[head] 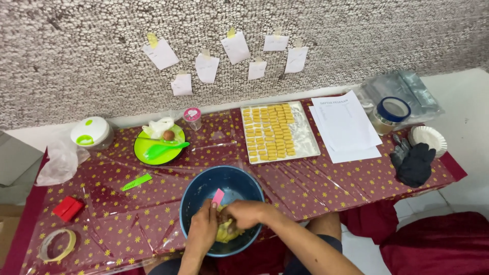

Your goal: Hand-shaping small pieces of dough by rolling them and using a textured tool to create ridges.

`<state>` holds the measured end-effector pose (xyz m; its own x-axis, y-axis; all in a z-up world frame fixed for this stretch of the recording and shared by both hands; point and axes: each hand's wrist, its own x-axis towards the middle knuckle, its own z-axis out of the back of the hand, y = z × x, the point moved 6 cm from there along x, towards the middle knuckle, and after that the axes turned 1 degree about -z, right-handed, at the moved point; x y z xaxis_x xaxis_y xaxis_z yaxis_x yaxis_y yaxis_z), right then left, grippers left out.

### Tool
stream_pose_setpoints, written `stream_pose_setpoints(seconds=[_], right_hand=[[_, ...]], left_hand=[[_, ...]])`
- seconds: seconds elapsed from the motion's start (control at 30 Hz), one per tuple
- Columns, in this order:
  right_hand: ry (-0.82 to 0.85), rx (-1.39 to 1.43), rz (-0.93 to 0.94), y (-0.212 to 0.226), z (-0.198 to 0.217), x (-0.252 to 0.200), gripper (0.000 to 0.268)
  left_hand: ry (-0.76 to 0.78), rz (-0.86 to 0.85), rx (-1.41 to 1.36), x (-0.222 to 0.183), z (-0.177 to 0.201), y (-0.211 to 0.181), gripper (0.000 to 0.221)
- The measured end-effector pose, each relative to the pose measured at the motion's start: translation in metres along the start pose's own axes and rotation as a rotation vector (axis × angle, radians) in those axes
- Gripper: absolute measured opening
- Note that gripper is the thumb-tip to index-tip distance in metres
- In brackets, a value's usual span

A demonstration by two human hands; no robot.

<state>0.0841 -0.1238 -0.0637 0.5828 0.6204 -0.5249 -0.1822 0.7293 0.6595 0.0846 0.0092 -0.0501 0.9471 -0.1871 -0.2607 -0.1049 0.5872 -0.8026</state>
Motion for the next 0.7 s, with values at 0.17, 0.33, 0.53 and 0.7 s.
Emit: stream_pose_setpoints(seconds=[0.17,0.33,0.53,0.7], right_hand=[[-0.257,-0.020,-0.223,0.024,-0.009,-0.011,0.013],[-0.469,0.060,-0.237,0.035,-0.024,-0.016,0.028],[-0.603,0.185,-0.074,0.014,-0.024,-0.012,0.022],[-0.590,0.429,-0.065,0.007,-0.010,-0.019,0.014]], left_hand=[[0.020,0.065,-0.008,-0.002,0.005,-0.004,0.036],[0.079,0.081,0.031,0.001,-0.002,0.006,0.034],[0.088,0.034,0.055,0.014,-0.015,0.020,0.033],[0.090,0.033,0.103,0.014,-0.013,0.022,0.035]])
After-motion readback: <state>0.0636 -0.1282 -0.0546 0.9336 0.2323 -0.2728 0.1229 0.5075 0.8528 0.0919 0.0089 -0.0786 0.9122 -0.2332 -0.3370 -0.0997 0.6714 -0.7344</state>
